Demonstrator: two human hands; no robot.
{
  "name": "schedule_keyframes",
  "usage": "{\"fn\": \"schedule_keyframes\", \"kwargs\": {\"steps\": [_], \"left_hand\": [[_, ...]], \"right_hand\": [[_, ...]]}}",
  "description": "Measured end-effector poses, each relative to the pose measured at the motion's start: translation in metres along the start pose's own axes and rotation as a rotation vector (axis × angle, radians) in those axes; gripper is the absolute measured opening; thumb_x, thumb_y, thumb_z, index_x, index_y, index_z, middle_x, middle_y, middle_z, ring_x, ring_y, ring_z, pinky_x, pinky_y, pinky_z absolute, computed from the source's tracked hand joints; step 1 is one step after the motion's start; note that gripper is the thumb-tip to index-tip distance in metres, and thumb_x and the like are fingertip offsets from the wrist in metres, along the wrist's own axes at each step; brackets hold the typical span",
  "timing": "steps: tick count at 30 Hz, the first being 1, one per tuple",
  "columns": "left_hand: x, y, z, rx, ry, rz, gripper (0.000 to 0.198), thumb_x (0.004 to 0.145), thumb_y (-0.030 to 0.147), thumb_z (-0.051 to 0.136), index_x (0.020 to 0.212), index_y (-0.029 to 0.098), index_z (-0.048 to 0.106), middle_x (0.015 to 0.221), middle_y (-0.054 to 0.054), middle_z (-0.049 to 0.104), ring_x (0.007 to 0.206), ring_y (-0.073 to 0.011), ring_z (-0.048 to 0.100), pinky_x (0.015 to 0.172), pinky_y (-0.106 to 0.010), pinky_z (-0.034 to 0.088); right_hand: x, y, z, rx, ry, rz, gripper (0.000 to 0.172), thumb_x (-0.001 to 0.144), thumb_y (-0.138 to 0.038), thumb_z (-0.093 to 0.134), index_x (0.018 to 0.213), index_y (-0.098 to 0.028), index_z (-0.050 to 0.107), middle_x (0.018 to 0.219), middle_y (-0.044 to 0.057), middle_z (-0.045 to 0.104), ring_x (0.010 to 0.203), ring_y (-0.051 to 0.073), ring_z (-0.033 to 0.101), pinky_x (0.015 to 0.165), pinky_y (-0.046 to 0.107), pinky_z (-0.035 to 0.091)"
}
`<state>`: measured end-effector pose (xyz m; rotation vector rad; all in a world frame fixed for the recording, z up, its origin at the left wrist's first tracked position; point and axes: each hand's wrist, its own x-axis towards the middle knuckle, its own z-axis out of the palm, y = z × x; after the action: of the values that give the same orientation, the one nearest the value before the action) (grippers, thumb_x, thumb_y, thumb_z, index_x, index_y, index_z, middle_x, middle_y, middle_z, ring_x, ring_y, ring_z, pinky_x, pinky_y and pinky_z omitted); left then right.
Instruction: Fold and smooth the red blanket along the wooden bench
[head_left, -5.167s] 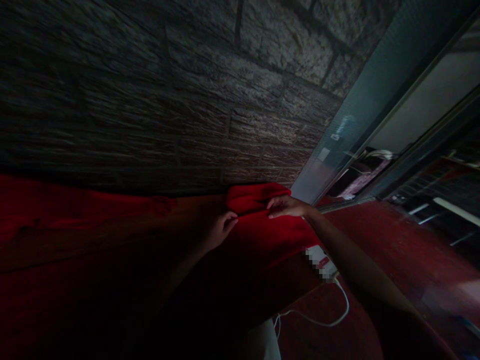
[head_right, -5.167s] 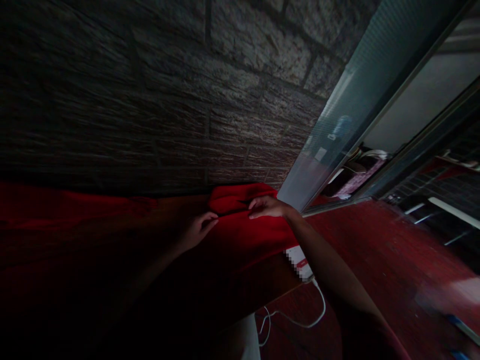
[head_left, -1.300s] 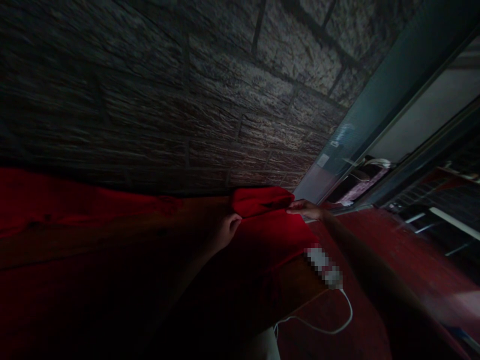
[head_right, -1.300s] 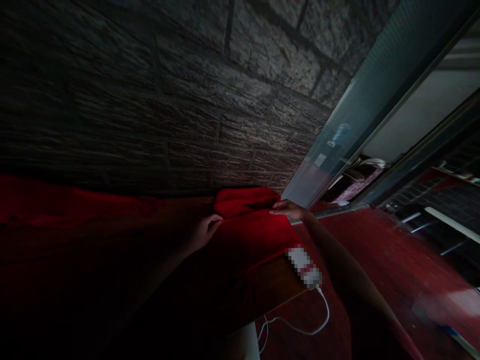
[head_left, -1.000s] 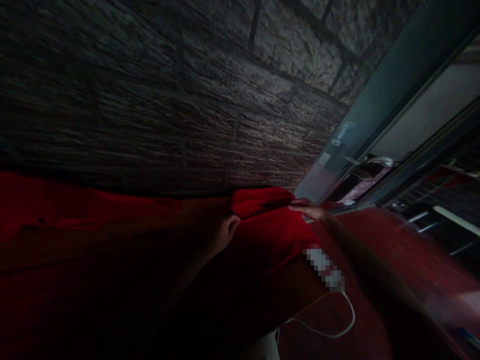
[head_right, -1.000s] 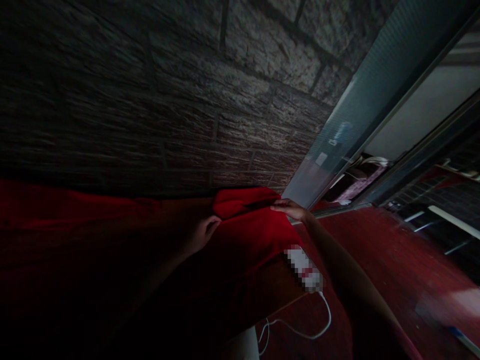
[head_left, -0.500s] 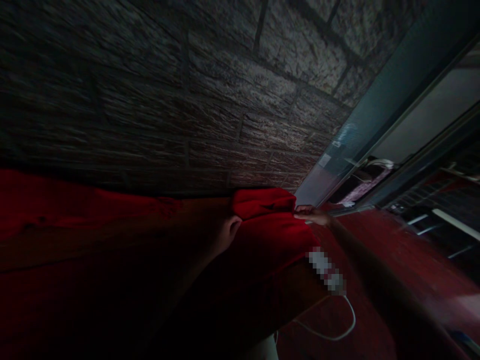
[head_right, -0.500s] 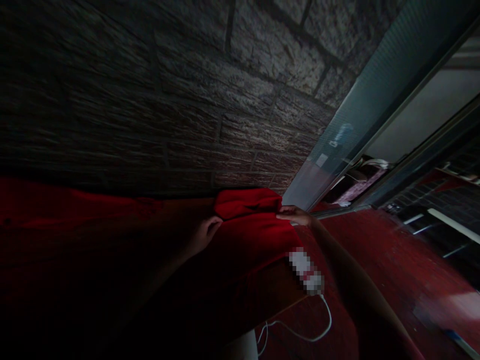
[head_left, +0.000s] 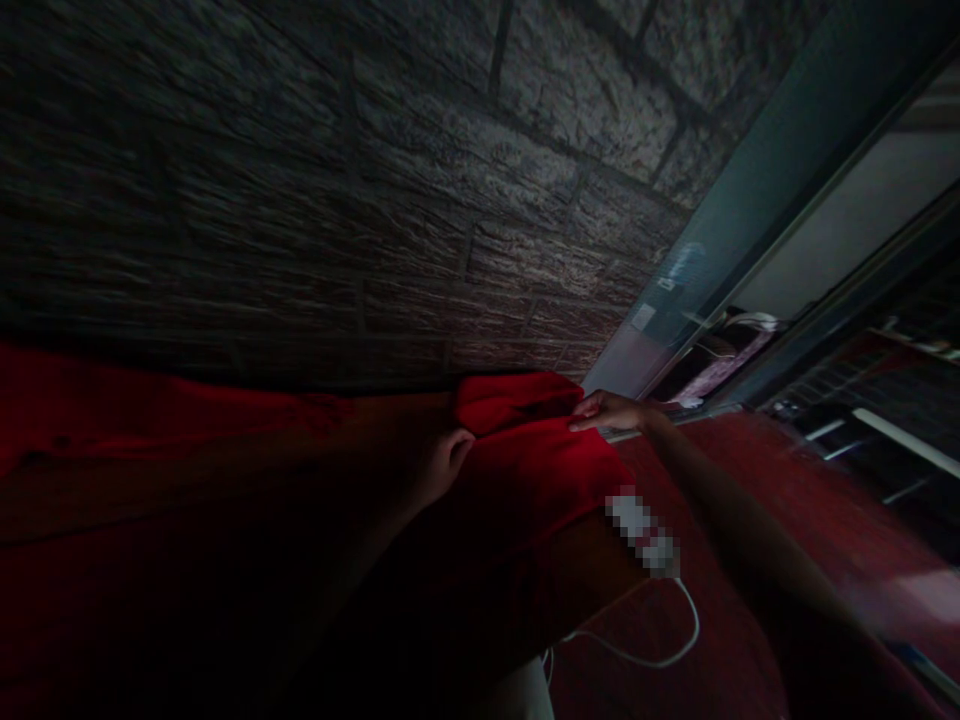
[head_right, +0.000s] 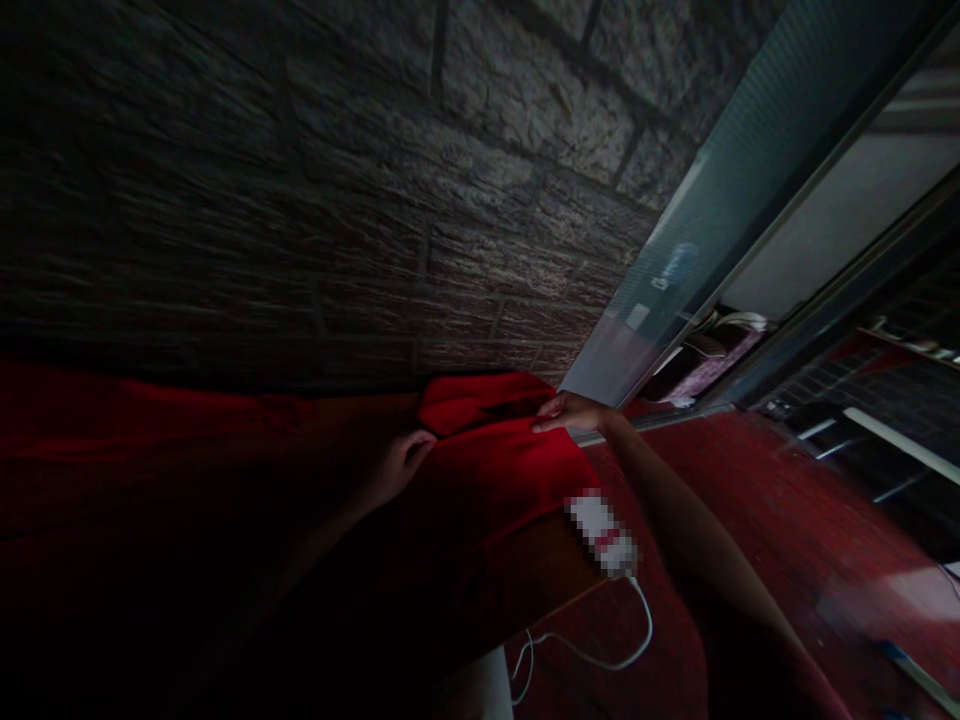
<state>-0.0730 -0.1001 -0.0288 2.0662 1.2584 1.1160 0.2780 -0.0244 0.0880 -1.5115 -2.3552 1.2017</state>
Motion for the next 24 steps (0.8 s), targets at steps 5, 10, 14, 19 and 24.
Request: {"fn": "schedule_keyframes", "kwargs": {"steps": [5,10,14,19,24], "left_hand": [[0.000,-0.002,0.000,0.003,-0.010,0.002,0.027,0.097,0.030,0.043,0.095,0.020,0.068,0.095,-0.006,0.074,0.089,-0.0204,0.068,0.083,-0.030,0.049],[0.000,-0.004,0.002,0.005,-0.016,0.000,0.027,0.097,0.032,0.043,0.095,0.021,0.068,0.095,-0.006,0.074,0.089,-0.0203,0.068,0.083,-0.030,0.049],[0.000,-0.002,0.000,0.008,-0.015,0.001,0.028,0.097,0.032,0.043,0.095,0.021,0.068,0.097,-0.006,0.074,0.089,-0.0209,0.068,0.084,-0.031,0.048],[0.000,-0.003,0.001,-0.003,-0.015,0.014,0.028,0.097,0.033,0.043,0.094,0.020,0.068,0.095,-0.006,0.074,0.088,-0.0209,0.068,0.083,-0.031,0.049],[0.000,-0.004,0.002,0.000,-0.010,0.018,0.028,0.097,0.032,0.043,0.094,0.021,0.068,0.095,-0.006,0.074,0.087,-0.0206,0.068,0.083,-0.031,0.049]], "right_hand": [[-0.001,0.003,0.001,-0.059,-0.055,0.057,0.046,0.055,-0.058,0.082,0.068,-0.017,0.067,0.062,-0.003,0.056,0.061,0.012,0.048,0.059,0.025,0.034],[0.005,-0.002,0.009,0.109,-0.075,-0.013,0.045,0.060,-0.053,0.083,0.077,-0.018,0.060,0.065,-0.006,0.051,0.060,0.009,0.045,0.055,0.022,0.031],[0.010,-0.011,0.013,0.212,-0.095,-0.020,0.046,0.060,-0.050,0.084,0.075,-0.018,0.055,0.063,-0.007,0.047,0.058,0.008,0.042,0.053,0.021,0.029],[0.011,-0.013,0.012,0.199,-0.075,-0.028,0.044,0.060,-0.047,0.086,0.079,-0.017,0.060,0.068,-0.006,0.053,0.062,0.008,0.045,0.057,0.021,0.032],[0.011,-0.012,0.011,0.215,-0.083,-0.021,0.048,0.058,-0.042,0.088,0.093,-0.018,0.065,0.075,-0.005,0.060,0.069,0.010,0.053,0.063,0.022,0.038]]}}
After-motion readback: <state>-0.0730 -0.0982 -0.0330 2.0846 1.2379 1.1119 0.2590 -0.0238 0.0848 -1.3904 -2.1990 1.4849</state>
